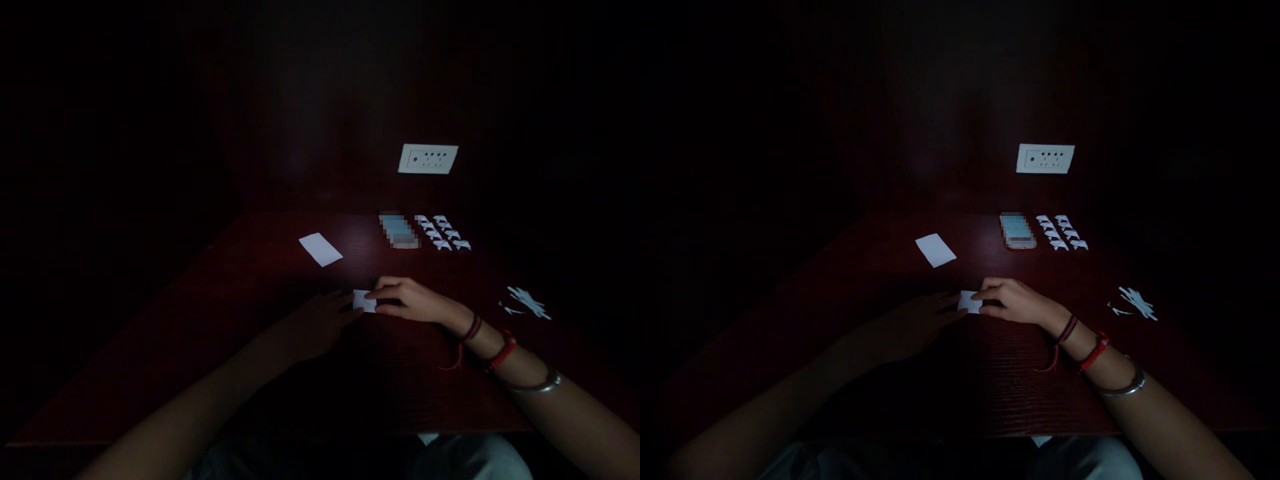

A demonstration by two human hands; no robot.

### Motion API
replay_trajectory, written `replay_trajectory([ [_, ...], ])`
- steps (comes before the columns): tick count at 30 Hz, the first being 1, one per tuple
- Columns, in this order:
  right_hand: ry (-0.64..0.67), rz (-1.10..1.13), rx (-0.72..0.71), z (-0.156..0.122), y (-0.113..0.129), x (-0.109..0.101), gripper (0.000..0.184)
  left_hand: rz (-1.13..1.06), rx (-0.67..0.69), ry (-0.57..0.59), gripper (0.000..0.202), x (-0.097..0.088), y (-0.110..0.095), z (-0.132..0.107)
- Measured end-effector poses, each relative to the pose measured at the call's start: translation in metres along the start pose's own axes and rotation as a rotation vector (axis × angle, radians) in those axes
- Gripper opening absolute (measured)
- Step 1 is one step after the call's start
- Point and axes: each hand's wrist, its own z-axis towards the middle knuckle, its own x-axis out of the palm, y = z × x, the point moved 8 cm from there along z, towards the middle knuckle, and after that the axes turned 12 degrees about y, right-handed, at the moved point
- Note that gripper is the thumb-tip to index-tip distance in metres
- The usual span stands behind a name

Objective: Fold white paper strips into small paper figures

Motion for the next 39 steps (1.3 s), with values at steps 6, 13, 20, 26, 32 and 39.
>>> replay_trajectory([
  [6,0.002,-0.007,0.027,0.001,-0.005,0.004,0.037,-0.068,-0.013,-0.08,0.037,-0.012,-0.003,0.002],
  [13,0.027,-0.178,0.04,0.002,0.001,0.004,0.033,-0.105,-0.016,-0.007,0.033,-0.024,-0.005,0.002],
  [20,0.014,-0.074,-0.018,0.004,0.005,0.005,0.027,-0.143,-0.026,-0.007,0.036,-0.022,-0.002,0.001],
  [26,-0.019,0.025,-0.028,0.002,-0.001,0.005,0.028,-0.132,-0.027,-0.078,0.031,-0.018,0.003,0.004],
  [32,-0.073,0.025,-0.014,-0.006,-0.013,0.003,0.031,-0.109,-0.01,-0.112,0.031,-0.018,0.003,0.003],
  [39,-0.056,-0.072,-0.037,-0.005,-0.006,0.004,0.028,-0.08,0.003,-0.115,0.037,-0.015,0.007,0.009],
])
